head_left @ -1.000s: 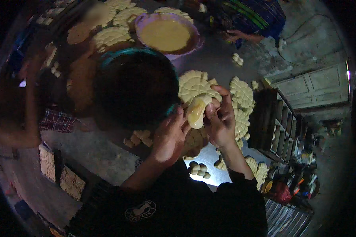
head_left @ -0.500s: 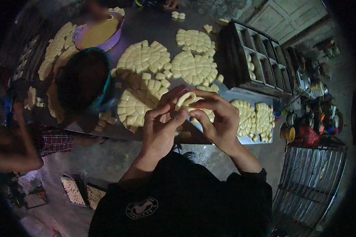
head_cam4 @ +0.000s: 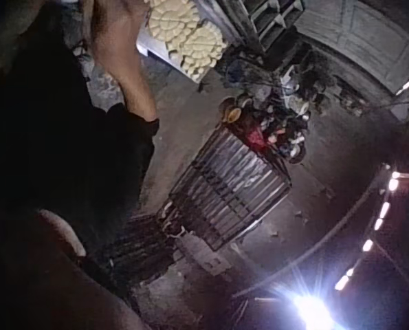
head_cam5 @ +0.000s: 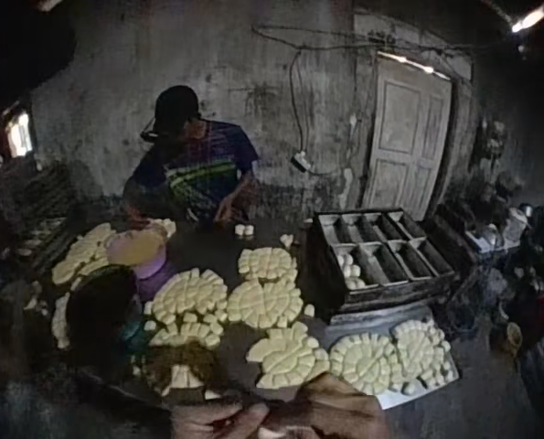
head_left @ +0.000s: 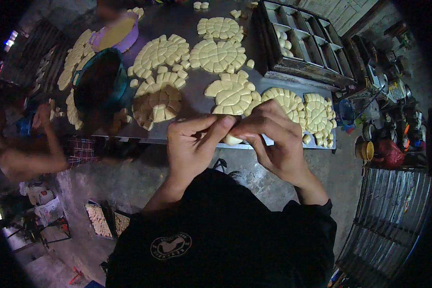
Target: The person prepares dough by filling pieces with a brown substance from a bowl, rolling them into balls, and placing them into rectangular baking pans.
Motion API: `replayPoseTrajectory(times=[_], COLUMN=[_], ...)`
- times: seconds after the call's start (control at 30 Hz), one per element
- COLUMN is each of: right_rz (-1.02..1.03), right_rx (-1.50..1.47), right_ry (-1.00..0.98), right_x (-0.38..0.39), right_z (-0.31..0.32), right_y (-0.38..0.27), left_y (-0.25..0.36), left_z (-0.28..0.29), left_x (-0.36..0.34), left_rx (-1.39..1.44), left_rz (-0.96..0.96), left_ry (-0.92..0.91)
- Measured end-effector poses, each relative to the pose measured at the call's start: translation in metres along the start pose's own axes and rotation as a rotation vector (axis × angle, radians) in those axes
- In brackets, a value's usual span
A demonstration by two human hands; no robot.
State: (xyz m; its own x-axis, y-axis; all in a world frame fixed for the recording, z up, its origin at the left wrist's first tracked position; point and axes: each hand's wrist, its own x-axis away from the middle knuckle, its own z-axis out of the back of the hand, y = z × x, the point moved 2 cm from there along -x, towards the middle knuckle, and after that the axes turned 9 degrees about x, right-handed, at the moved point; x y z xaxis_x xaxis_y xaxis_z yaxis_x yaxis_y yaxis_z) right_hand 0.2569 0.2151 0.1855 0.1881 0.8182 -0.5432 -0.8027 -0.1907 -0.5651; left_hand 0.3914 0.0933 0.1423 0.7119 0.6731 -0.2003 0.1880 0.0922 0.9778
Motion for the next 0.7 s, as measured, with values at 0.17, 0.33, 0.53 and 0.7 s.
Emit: replayPoseTrajectory(times=[0.17, 0.33, 0.53, 0.7], right_rz=[-0.004, 0.028, -0.102, -0.321], right_rx=[-0.058, -0.182, 0.019, -0.212], right_ry=[0.082, 0.012, -0.03, 0.002], right_x=[0.005, -0.007, -0.027, -0.043], right_z=[0.011, 0.005, -0.022, -0.081], right_y=[-0.005, -0.011, -0.003, 0.031], left_y=[0.004, -0.014, -0.032, -0.077], left_z=[-0.007, -0.004, 0.02, 0.045], left_x=[0.003, 0.0, -0.014, -0.037], left_rx=[0.449, 0.541, 1.071, 0.795], left_rz=[-0.081, 0.075, 0.3, 0.421], left_ry=[-0.339, -0.144, -0.306, 0.025])
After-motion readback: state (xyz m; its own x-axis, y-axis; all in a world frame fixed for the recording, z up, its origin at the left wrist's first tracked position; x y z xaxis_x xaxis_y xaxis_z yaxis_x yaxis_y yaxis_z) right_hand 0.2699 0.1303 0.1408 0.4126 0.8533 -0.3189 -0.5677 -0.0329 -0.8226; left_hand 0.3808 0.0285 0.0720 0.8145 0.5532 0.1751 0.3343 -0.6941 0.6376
